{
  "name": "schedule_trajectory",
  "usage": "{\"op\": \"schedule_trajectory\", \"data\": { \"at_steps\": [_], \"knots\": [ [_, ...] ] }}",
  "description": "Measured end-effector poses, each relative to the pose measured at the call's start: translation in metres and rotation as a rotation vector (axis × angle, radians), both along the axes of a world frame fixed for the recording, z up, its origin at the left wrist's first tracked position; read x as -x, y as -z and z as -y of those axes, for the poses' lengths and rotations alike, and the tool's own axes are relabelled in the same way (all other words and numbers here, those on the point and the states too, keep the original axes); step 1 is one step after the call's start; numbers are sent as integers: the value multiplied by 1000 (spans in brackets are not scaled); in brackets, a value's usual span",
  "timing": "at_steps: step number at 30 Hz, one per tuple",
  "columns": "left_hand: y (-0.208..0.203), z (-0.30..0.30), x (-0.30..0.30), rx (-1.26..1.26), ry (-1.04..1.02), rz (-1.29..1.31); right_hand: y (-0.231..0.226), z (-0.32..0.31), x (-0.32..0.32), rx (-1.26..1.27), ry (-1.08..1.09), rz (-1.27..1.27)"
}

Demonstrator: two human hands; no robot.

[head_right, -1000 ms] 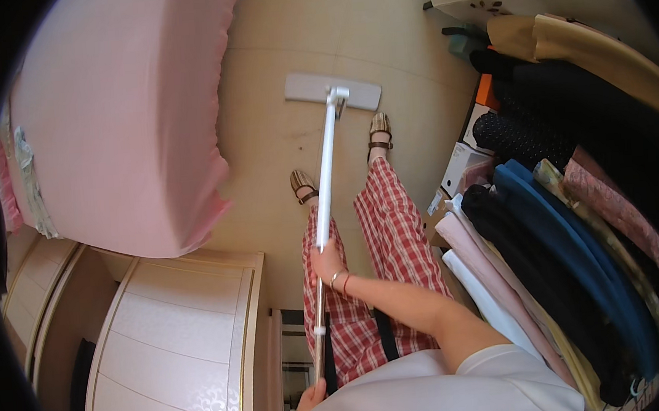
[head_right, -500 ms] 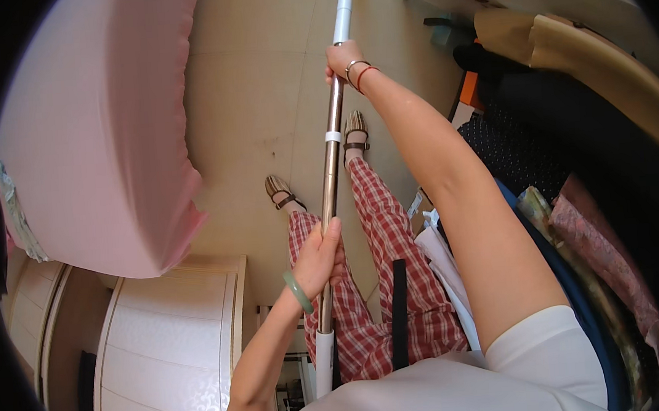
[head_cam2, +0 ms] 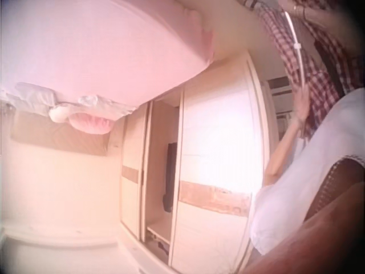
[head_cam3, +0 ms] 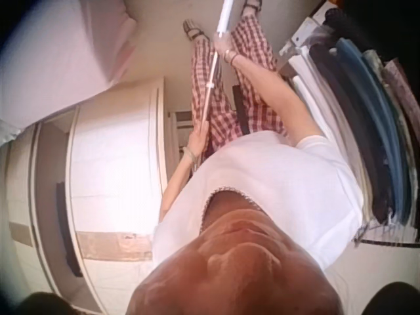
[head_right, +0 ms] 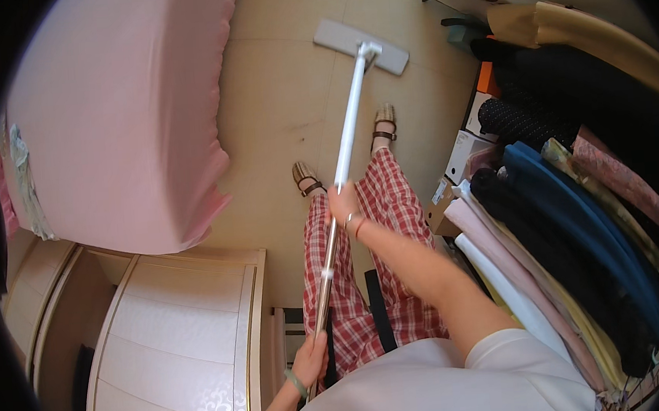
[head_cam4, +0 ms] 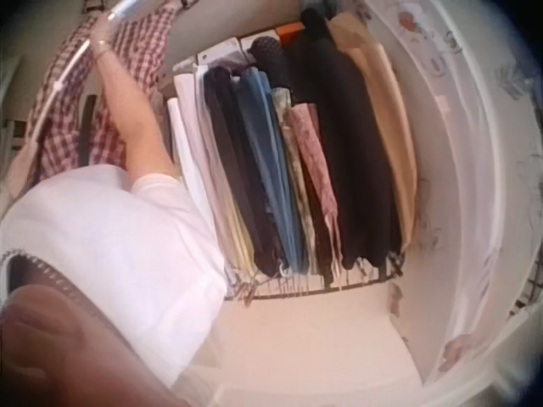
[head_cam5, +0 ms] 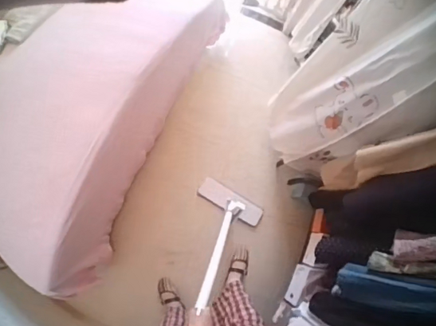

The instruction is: The person uses a flat mop to clean the tiled floor in a bedroom. They systematically move the mop back and forth across the floor, working around a bed with pink bedding and a white wardrobe with gold trim. The person adjusts their grip and position to reach different areas of the room.

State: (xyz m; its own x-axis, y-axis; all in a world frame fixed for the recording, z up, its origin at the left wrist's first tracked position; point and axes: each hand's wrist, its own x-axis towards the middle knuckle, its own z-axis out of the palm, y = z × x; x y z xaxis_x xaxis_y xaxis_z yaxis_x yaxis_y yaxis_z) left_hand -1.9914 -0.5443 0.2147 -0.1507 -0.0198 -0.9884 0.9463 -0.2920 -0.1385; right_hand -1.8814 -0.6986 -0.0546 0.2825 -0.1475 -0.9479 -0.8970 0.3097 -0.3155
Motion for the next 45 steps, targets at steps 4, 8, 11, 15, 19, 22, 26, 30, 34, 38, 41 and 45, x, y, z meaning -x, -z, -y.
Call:
{"op": "schedule_trajectory", "data": {
  "at_steps": [4, 8, 11, 15, 19, 22, 26, 30, 34, 38, 41, 45],
  "knots": [
    [-56, -42, 62, -53, 25, -61, -60, -49, 60, -58, -52, -189],
    [-66, -52, 81, 23, -64, -124, -61, -64, 87, -114, -32, -232],
    [-54, -49, 72, 108, -132, -175, -53, -53, 84, -89, -64, -176],
    [-7, -21, 30, 192, -173, -257, -13, -3, 39, -40, -84, -104],
    [36, 27, -11, 321, -178, -299, 7, 62, 4, 91, -93, -102],
    [40, 41, -14, 355, -110, -323, -1, 89, 6, 158, -38, -167],
    [43, 57, -14, 368, -75, -358, 8, 115, 26, 205, -3, -180],
    [53, 71, -6, 440, 24, -304, 16, 145, 50, 181, 96, -205],
    [65, 65, -13, 428, 205, -272, 23, 147, 72, 207, 220, -253],
    [61, 57, -25, 354, 331, -244, 28, 136, 84, 69, 369, -217],
    [55, 38, -32, 304, 485, -222, 31, 116, 101, 45, 501, -211],
    [27, 13, -61, 198, 565, -28, 29, 72, 105, -88, 693, -182]
  ]
}}
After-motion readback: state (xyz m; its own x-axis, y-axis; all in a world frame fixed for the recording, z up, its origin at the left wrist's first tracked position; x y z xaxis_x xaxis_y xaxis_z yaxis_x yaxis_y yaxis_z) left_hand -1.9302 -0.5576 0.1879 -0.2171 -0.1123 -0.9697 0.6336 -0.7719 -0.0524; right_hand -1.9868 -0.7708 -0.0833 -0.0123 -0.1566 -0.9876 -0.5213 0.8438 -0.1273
